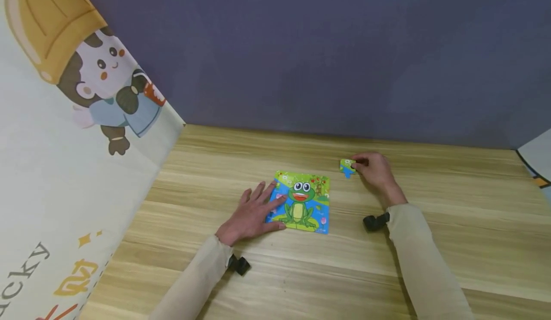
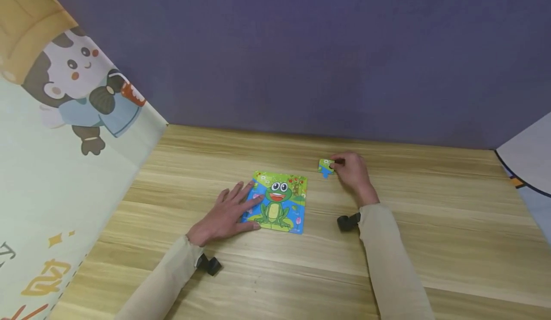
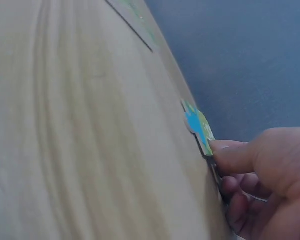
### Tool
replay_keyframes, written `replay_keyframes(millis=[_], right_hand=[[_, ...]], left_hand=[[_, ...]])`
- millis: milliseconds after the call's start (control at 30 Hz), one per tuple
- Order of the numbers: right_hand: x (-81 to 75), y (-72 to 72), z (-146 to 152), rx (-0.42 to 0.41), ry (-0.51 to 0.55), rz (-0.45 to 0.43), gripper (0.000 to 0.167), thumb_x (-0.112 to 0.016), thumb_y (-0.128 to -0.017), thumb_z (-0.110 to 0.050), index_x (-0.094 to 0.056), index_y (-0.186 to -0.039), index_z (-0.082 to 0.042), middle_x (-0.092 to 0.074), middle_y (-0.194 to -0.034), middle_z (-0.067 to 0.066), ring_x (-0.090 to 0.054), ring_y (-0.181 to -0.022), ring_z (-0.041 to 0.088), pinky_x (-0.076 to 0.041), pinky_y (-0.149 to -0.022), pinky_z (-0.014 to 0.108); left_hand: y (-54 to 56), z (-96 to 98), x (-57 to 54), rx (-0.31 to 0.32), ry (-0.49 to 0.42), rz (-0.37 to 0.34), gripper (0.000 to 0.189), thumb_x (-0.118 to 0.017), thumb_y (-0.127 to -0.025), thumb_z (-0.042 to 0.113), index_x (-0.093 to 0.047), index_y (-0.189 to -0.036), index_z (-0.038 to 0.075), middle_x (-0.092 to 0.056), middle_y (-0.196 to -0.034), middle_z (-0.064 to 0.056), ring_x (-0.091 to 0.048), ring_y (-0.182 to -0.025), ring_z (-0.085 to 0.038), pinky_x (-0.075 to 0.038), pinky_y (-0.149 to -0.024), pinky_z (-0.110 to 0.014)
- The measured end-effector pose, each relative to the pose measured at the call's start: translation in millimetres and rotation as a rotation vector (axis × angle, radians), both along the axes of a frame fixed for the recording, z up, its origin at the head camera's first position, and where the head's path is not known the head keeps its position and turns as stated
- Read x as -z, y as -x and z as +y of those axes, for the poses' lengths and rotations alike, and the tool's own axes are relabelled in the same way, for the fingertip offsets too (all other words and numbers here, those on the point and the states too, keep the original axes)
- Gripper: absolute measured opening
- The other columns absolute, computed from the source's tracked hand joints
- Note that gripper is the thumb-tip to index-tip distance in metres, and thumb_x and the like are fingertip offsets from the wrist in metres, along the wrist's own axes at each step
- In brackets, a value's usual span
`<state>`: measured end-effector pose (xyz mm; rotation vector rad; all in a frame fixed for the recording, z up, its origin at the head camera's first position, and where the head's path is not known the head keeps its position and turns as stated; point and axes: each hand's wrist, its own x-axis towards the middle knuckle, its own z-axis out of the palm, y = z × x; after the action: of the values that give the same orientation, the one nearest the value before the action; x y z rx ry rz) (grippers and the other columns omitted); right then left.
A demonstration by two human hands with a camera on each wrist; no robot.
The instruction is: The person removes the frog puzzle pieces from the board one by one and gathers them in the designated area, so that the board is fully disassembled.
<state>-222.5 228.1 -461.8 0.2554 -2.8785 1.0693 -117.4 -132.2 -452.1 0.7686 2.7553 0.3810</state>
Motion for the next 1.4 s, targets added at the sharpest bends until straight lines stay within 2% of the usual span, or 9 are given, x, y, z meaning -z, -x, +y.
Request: replay_keyframes(millis=[133,367,533,800,933,1167,1400], right_hand=[[-0.3,-0.7,-0.3,-0.011,-0.029,0.012,0.022,-0.067,-0.094,-0.007,-0.073,-0.114,0.001,-0.068,-0.111,0.026,-0.063,-0.093,0.037,-0.050,-0.081,0.050],[0.4,0.7,-0.9,-0.012,-0.031,-0.005,0.024,-0.068,-0.095,-0.011,-0.073,-0.116,0.000,-0.067,-0.116,0.026,-0.063,-0.099,0.038,-0.049,-0.086,0.053],[1.6,1.8,0.5,-0.005,-0.019,-0.001,0.024,-0.067,-0.095,-0.011,-0.073,-0.116,0.000,-0.069,-0.117,0.026,-0.064,-0.098,0.037,-0.050,-0.084,0.052],[-10.1,-8.7,-19.9,0.058,0.027,0.100,0.021,-0.065,-0.094,-0.009,-0.075,-0.109,0.001,-0.074,-0.105,0.024,-0.067,-0.088,0.035,-0.051,-0.078,0.042],[-15.1,-15.6,-38.1,0.010,0.069,0.081,0.022,-0.064,-0.096,-0.009,-0.074,-0.112,0.002,-0.073,-0.109,0.024,-0.070,-0.086,0.035,-0.054,-0.074,0.041],[-16.0,-22.2,-68.6,-0.067,0.066,0.052,0.020,-0.066,-0.094,-0.009,-0.074,-0.108,0.001,-0.074,-0.107,0.022,-0.070,-0.089,0.033,-0.055,-0.080,0.047],[-16.0,-28.1,-100.6,-0.155,0.116,-0.002,0.021,-0.065,-0.095,-0.010,-0.074,-0.110,0.000,-0.073,-0.108,0.019,-0.069,-0.090,0.029,-0.056,-0.080,0.044]], left_hand=[[-0.2,0.1,0.0,0.007,-0.008,0.009,0.072,-0.058,-0.094,0.059,-0.036,-0.156,0.029,-0.008,-0.171,-0.008,-0.010,-0.157,-0.040,-0.016,-0.121,-0.067],[-0.5,-0.8,0.5,0.008,-0.011,0.008,0.072,-0.058,-0.094,0.059,-0.036,-0.156,0.029,-0.008,-0.171,-0.009,-0.010,-0.157,-0.040,-0.016,-0.121,-0.067],[-0.6,-0.4,0.5,0.009,-0.008,0.006,0.073,-0.058,-0.094,0.059,-0.035,-0.156,0.029,-0.008,-0.171,-0.010,-0.010,-0.157,-0.041,-0.017,-0.121,-0.067],[-1.2,0.1,-2.5,0.010,-0.003,0.014,0.074,-0.059,-0.094,0.059,-0.033,-0.157,0.030,-0.009,-0.171,-0.011,-0.011,-0.157,-0.042,-0.017,-0.121,-0.068],[-1.5,0.5,-2.3,0.010,-0.014,0.017,0.075,-0.060,-0.093,0.059,-0.034,-0.157,0.029,-0.009,-0.170,-0.013,-0.012,-0.156,-0.043,-0.017,-0.120,-0.068],[-2.2,3.5,-4.2,-0.002,-0.032,0.001,0.077,-0.063,-0.092,0.057,-0.032,-0.157,0.029,-0.006,-0.170,-0.014,-0.010,-0.156,-0.043,-0.016,-0.121,-0.069],[-2.5,18.9,-6.2,0.022,-0.083,-0.026,0.074,-0.063,-0.094,0.054,-0.033,-0.157,0.028,-0.006,-0.170,-0.018,-0.007,-0.156,-0.046,-0.017,-0.120,-0.069]])
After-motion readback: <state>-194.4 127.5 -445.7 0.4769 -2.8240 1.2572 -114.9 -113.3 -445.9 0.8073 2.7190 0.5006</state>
